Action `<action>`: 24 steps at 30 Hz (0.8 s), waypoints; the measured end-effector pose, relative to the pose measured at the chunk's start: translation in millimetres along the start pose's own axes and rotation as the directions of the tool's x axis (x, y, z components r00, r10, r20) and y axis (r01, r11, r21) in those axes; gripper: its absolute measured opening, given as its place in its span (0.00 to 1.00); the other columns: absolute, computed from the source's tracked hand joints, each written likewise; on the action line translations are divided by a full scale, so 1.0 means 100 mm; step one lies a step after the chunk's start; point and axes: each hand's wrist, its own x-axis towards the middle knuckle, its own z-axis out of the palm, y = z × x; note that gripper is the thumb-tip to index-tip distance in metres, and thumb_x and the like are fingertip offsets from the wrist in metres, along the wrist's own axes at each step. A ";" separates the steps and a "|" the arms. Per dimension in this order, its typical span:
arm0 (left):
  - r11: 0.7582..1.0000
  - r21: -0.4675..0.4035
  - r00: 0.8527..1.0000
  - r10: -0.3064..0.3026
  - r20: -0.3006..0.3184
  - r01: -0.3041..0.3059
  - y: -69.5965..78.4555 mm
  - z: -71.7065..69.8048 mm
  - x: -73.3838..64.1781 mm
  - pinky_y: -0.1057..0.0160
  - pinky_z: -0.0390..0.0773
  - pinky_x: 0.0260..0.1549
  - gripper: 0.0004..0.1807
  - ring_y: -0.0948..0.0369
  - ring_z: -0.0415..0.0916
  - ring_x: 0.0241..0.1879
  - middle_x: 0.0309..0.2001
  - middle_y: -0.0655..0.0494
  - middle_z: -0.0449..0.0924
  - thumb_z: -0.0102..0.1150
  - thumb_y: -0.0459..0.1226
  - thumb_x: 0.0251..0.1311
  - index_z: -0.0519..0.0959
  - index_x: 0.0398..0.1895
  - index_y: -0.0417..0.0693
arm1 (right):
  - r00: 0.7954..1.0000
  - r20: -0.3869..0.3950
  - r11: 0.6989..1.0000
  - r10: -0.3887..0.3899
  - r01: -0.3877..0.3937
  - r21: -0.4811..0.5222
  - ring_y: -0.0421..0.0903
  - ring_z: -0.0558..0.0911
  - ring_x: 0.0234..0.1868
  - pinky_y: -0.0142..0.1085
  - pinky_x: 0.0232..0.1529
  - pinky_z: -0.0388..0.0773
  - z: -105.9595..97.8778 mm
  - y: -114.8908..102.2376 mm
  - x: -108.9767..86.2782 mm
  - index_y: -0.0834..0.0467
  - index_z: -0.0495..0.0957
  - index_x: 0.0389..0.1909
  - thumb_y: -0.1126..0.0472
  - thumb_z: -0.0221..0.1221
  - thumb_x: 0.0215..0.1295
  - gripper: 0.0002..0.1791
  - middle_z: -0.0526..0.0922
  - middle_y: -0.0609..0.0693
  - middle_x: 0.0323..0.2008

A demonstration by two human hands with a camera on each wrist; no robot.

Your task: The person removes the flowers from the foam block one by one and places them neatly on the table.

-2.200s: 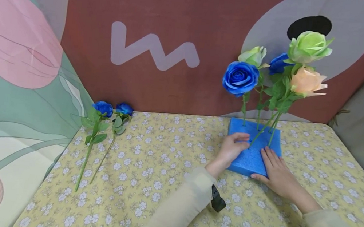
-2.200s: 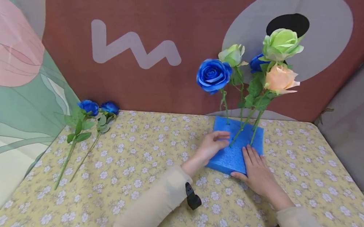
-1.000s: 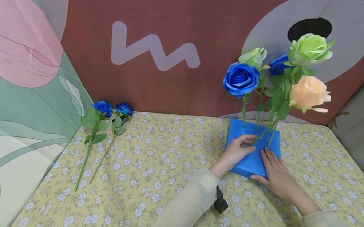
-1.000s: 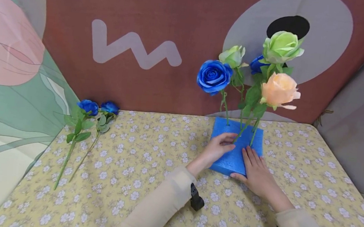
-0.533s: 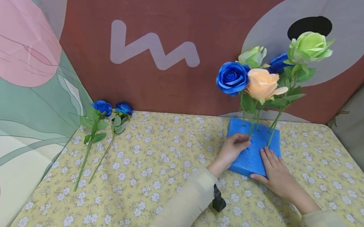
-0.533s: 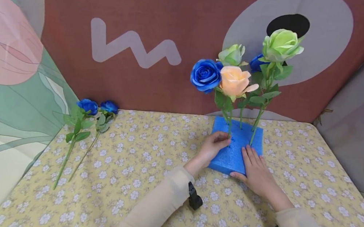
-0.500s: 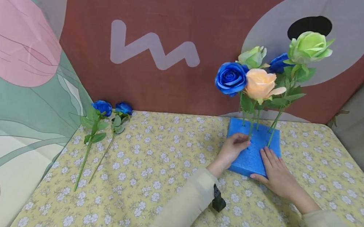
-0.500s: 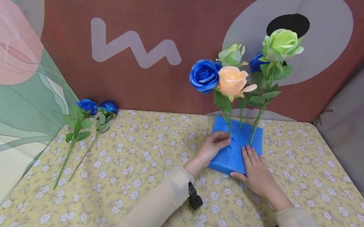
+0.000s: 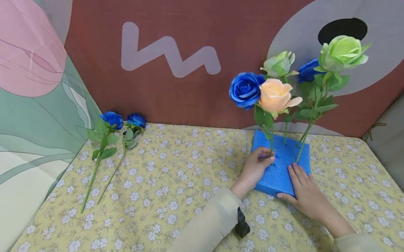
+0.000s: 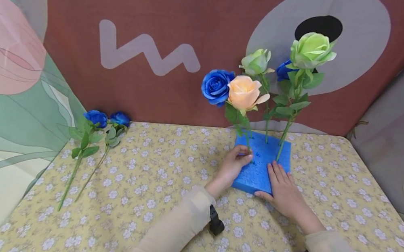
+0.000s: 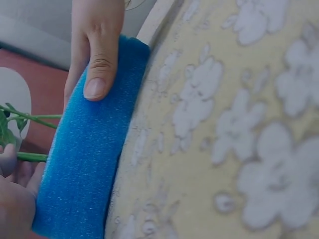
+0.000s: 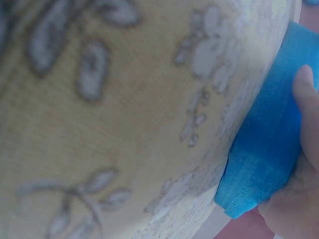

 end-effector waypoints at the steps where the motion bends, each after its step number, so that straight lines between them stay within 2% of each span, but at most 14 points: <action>1: 1.000 -0.027 1.000 0.002 -0.010 -0.002 -0.01 0.00 0.00 0.75 0.77 0.44 0.09 0.62 0.79 0.45 0.46 0.48 0.81 0.57 0.35 0.64 0.78 0.45 0.43 | 1.000 0.003 1.000 0.002 -0.002 -0.003 0.71 0.47 0.72 0.69 0.66 0.49 0.00 -0.01 0.00 0.71 0.43 0.73 0.38 0.56 0.63 0.54 0.45 0.74 0.72; 6: 0.986 -0.161 0.998 0.045 -0.043 -0.051 -0.03 -0.01 0.00 0.72 0.81 0.45 0.10 0.59 0.80 0.45 0.48 0.41 0.79 0.55 0.31 0.64 0.76 0.46 0.34 | 1.000 0.014 1.000 0.019 -0.019 -0.002 0.71 0.47 0.72 0.69 0.67 0.49 -0.02 -0.02 0.01 0.71 0.43 0.73 0.39 0.56 0.63 0.54 0.44 0.74 0.72; 12: 0.978 -0.195 0.996 0.060 -0.066 -0.072 -0.04 -0.02 -0.02 0.73 0.81 0.44 0.09 0.65 0.78 0.43 0.48 0.39 0.79 0.55 0.30 0.64 0.75 0.45 0.33 | 1.000 0.008 1.000 0.013 -0.013 0.005 0.71 0.47 0.72 0.69 0.67 0.49 0.00 -0.02 0.01 0.71 0.43 0.73 0.39 0.57 0.63 0.54 0.45 0.74 0.72; 14: 0.974 -0.208 0.995 0.074 -0.071 -0.088 -0.04 -0.02 -0.04 0.72 0.81 0.44 0.09 0.61 0.78 0.45 0.49 0.38 0.78 0.53 0.30 0.65 0.74 0.45 0.32 | 1.000 0.005 1.000 0.012 -0.012 0.008 0.71 0.47 0.72 0.69 0.67 0.49 0.01 -0.02 0.00 0.71 0.43 0.73 0.39 0.57 0.63 0.54 0.45 0.74 0.72; 19: 0.953 -0.281 0.992 0.099 -0.073 -0.116 -0.03 -0.06 -0.06 0.67 0.80 0.51 0.10 0.44 0.74 0.54 0.51 0.37 0.74 0.50 0.32 0.68 0.70 0.46 0.32 | 1.000 -0.010 1.000 0.006 -0.006 0.006 0.71 0.47 0.72 0.69 0.67 0.49 0.02 -0.02 0.00 0.70 0.43 0.73 0.39 0.57 0.62 0.54 0.45 0.74 0.72; 24: 0.927 -0.358 0.991 0.081 -0.106 -0.114 0.03 -0.10 -0.07 0.63 0.80 0.55 0.14 0.39 0.71 0.57 0.53 0.31 0.71 0.49 0.34 0.69 0.68 0.52 0.32 | 0.999 -0.032 1.000 -0.005 0.005 0.003 0.71 0.48 0.72 0.70 0.66 0.50 0.02 -0.01 0.00 0.70 0.44 0.73 0.39 0.57 0.62 0.53 0.46 0.74 0.72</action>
